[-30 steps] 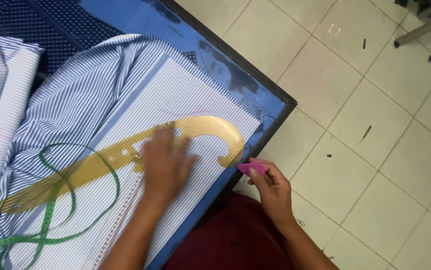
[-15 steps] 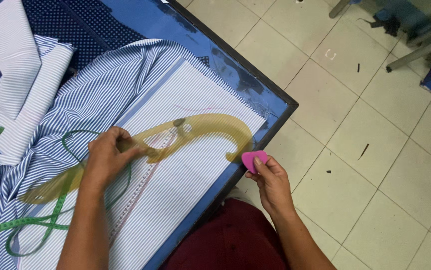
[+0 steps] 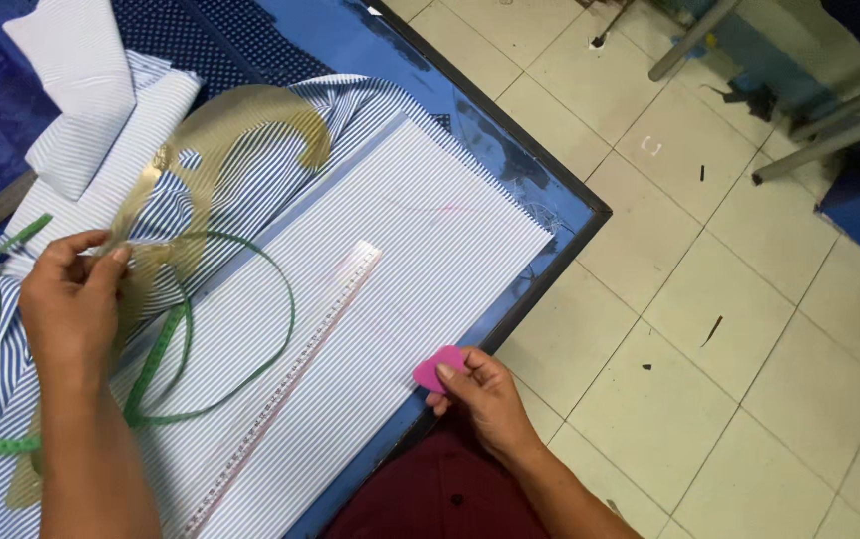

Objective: The person marks patterns on a blue-and-white striped cloth using a ruler and pink chalk, and then cuts out the shapes with large shears.

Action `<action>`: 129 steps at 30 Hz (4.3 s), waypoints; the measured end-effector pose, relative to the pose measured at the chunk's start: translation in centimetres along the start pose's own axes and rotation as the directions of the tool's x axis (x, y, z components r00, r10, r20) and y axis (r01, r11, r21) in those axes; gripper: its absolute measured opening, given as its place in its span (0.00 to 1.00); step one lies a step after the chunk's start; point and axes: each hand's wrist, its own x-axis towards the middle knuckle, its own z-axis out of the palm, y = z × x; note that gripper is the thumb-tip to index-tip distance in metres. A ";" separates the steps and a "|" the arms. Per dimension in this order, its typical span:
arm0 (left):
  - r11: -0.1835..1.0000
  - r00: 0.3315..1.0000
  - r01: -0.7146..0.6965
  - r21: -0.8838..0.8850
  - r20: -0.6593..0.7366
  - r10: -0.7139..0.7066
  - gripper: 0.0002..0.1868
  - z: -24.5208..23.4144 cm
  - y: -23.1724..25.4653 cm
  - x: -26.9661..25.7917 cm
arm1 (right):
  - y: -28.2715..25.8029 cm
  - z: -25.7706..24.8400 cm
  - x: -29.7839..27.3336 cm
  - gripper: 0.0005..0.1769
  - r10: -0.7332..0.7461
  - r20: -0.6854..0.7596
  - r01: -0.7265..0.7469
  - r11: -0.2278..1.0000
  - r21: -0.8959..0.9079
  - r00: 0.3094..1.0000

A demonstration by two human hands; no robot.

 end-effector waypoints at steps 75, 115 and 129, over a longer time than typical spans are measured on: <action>0.689 0.065 -0.226 -0.688 -0.717 -0.694 0.20 15.4 -7.9 -45.2 | -17.9 -4.1 19.1 0.08 0.137 0.990 0.723 0.683 -0.103 0.011; 0.751 0.773 0.606 0.261 -0.415 -0.480 0.26 40.7 31.8 -14.2 | -21.0 2.8 37.2 0.21 0.280 0.812 0.831 0.400 0.385 -0.511; 0.764 -0.277 -0.249 -0.595 -0.712 -0.645 0.41 28.8 33.1 -19.5 | -25.4 -5.1 35.4 0.18 0.088 0.949 0.704 0.650 -0.286 0.304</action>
